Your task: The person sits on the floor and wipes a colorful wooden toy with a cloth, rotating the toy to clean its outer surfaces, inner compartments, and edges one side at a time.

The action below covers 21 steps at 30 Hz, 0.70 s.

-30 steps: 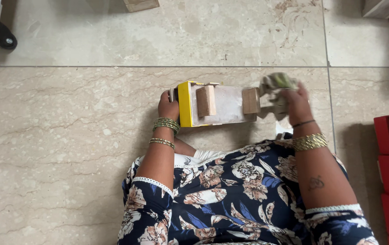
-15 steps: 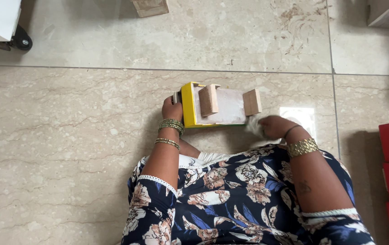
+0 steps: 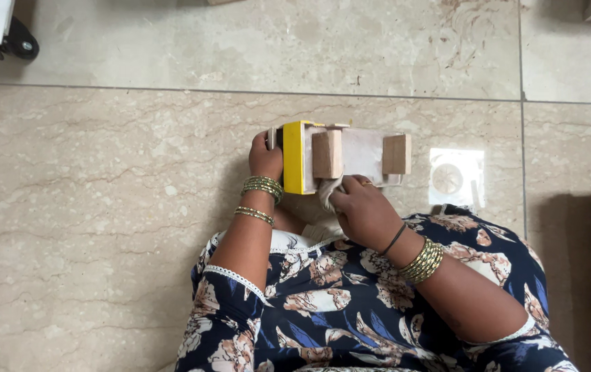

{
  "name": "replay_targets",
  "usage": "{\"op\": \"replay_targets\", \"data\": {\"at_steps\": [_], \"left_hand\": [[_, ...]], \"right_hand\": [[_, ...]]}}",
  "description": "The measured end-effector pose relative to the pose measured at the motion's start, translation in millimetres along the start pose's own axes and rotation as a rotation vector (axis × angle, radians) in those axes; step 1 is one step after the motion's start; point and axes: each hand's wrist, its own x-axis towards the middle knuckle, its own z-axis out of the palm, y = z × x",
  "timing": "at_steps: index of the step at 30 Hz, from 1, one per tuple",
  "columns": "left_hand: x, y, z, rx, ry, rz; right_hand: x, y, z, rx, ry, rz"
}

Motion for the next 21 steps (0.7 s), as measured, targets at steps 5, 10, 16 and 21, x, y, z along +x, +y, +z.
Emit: {"op": "replay_targets", "data": {"at_steps": [5, 10, 16, 21], "left_hand": [[0, -1, 0, -0.002, -0.031, 0.075], [-5, 3, 2, -0.019, -0.063, 0.049], [-22, 16, 3, 0.164, -0.11, 0.249], [-43, 23, 0, 0.247, -0.154, 0.528]], "right_hand": [[-2, -5, -30, 0.309, 0.021, -0.078], [-9, -19, -67, 0.231, 0.444, -0.162], [14, -30, -51, -0.398, 0.279, 0.004], [15, -43, -36, -0.636, 0.086, -0.023]]}}
